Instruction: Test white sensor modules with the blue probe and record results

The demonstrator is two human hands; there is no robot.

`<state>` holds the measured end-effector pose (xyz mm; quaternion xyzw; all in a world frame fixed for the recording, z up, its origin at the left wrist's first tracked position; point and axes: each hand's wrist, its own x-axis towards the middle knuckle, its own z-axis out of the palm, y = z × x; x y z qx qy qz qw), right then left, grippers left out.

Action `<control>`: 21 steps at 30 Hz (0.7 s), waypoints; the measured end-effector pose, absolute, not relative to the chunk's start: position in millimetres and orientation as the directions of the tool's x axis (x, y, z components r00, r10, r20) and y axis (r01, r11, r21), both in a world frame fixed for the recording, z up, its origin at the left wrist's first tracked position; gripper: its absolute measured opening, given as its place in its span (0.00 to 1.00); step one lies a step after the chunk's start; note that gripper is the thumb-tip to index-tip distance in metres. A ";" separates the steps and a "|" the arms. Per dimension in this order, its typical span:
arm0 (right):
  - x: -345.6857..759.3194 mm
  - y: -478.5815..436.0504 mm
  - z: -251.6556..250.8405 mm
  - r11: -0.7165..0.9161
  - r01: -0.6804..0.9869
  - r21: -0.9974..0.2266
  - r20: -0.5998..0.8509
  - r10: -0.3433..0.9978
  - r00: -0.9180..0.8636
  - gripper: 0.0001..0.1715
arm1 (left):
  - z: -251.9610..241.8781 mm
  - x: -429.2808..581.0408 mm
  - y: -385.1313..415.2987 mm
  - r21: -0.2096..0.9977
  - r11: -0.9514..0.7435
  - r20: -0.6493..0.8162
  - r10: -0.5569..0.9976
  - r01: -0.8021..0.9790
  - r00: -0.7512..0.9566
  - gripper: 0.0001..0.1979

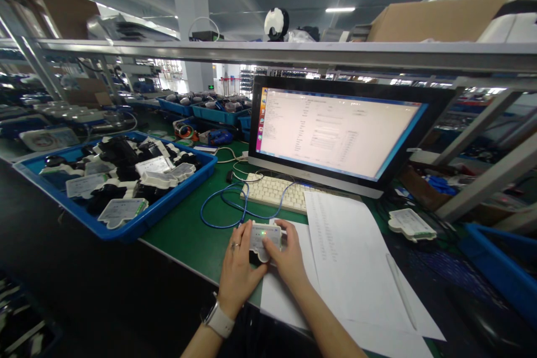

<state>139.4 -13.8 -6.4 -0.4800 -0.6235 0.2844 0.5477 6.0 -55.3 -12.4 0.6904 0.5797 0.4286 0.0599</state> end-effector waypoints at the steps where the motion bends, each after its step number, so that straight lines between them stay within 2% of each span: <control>1: 139.7 -13.9 -6.3 0.374 0.282 -0.884 0.405 0.912 0.062 0.20 | -12.1 5.9 -55.3 0.578 -0.320 0.525 0.850 0.750 -0.041 0.42; 11: 142.8 -11.8 -12.2 0.391 0.251 -0.885 0.412 0.911 0.035 0.19 | -10.9 2.7 -55.1 0.625 -0.347 0.513 0.858 0.699 -0.034 0.40; 14: 146.2 -10.6 -13.8 0.407 0.208 -0.889 0.416 0.910 -0.002 0.18 | -4.1 -11.0 -54.0 0.698 -0.340 0.495 0.865 0.631 -0.082 0.29; 17: 147.9 -9.5 -14.7 0.402 0.207 -0.892 0.411 0.912 -0.002 0.19 | 8.6 -31.7 -48.1 0.766 -0.170 0.361 0.912 0.620 -0.195 0.20; 19: 147.7 -9.0 -15.1 0.395 0.202 -0.896 0.402 0.916 -0.005 0.20 | 17.1 -43.8 -41.5 0.766 -0.051 0.222 0.956 0.641 -0.189 0.17; 21: 147.0 -8.7 -15.5 0.391 0.195 -0.900 0.397 0.918 -0.005 0.20 | 23.5 -51.2 -33.3 0.756 -0.001 0.132 0.980 0.655 -0.151 0.15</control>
